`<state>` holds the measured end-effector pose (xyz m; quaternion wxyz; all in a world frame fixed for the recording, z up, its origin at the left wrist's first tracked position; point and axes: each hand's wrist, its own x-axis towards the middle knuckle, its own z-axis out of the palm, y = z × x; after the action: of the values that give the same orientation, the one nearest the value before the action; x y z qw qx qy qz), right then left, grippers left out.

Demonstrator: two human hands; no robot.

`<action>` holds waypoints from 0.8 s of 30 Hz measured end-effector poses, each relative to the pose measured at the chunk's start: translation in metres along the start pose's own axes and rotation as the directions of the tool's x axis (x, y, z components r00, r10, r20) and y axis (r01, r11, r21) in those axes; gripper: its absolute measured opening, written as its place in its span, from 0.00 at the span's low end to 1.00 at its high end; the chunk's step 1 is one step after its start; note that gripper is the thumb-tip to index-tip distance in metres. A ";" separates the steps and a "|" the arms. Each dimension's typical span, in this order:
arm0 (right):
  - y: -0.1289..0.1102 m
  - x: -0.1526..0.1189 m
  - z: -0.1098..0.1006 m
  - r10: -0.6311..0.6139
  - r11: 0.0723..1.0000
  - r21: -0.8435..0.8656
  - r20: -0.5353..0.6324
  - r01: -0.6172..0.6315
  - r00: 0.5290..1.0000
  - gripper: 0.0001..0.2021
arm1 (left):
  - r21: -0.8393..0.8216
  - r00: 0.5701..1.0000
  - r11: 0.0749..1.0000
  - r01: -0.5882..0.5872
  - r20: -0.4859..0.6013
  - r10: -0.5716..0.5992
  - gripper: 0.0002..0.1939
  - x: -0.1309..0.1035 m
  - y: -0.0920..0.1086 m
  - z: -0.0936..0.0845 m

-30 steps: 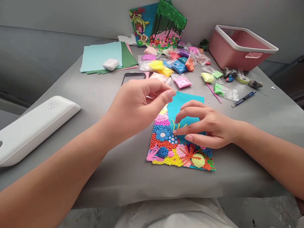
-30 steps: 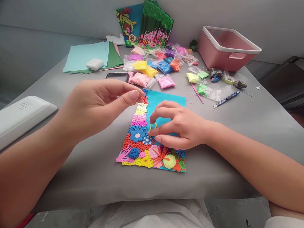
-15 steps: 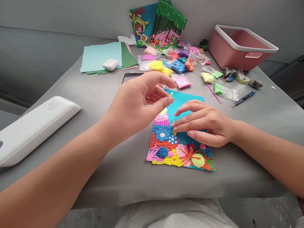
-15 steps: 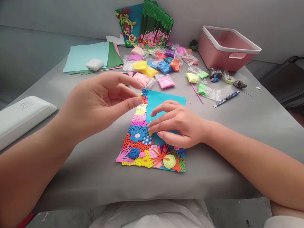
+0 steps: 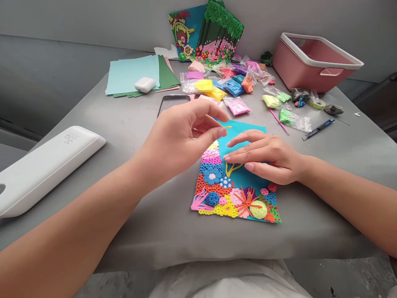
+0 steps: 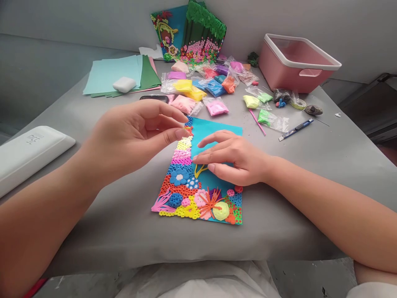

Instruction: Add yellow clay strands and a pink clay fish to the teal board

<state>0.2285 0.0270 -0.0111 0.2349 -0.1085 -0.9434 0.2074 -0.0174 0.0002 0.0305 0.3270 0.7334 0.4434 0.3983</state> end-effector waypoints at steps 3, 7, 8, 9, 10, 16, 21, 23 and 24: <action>-0.002 0.002 0.001 0.028 0.999 -0.014 -0.035 -0.029 0.999 0.19 | -0.007 1.000 1.000 0.015 0.023 -0.015 0.05 0.000 0.001 0.001; -0.008 0.006 0.001 0.110 0.993 -0.016 -0.201 -0.115 0.973 0.15 | -0.021 0.997 0.999 0.044 0.058 -0.042 0.05 -0.001 0.000 0.003; -0.009 0.007 0.002 0.148 0.988 -0.002 -0.264 -0.154 0.953 0.14 | -0.036 0.995 0.998 0.058 0.077 -0.055 0.06 -0.001 -0.001 0.004; -0.011 0.007 0.003 0.191 0.981 0.026 -0.321 -0.193 0.928 0.13 | -0.059 0.992 0.996 0.074 0.105 -0.068 0.07 -0.001 -0.002 0.005; -0.012 0.008 0.003 0.235 0.972 0.071 -0.363 -0.224 0.902 0.12 | -0.087 0.987 0.992 0.091 0.140 -0.078 0.09 -0.001 -0.003 0.006; -0.022 0.013 0.008 0.493 0.841 0.468 -0.453 -0.272 0.743 0.09 | -0.325 0.953 0.924 0.200 0.285 -0.106 0.16 0.000 -0.001 0.011; -0.032 0.018 0.010 0.645 0.660 0.701 -0.343 -0.270 0.683 0.07 | -0.389 0.946 0.887 0.248 0.295 -0.135 0.21 -0.001 0.001 0.013; -0.034 0.019 0.011 0.644 0.638 0.731 -0.335 -0.242 0.688 0.05 | -0.374 0.945 0.892 0.252 0.295 -0.143 0.20 -0.002 0.002 0.014; -0.035 0.019 0.011 0.638 0.638 0.735 -0.338 -0.229 0.692 0.04 | -0.362 0.945 0.897 0.254 0.292 -0.150 0.20 -0.002 0.002 0.014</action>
<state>0.2026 -0.0021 0.0026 0.4675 -0.3142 -0.6370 0.5263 -0.0047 -0.0041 0.0253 0.5624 0.6472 0.3822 0.3447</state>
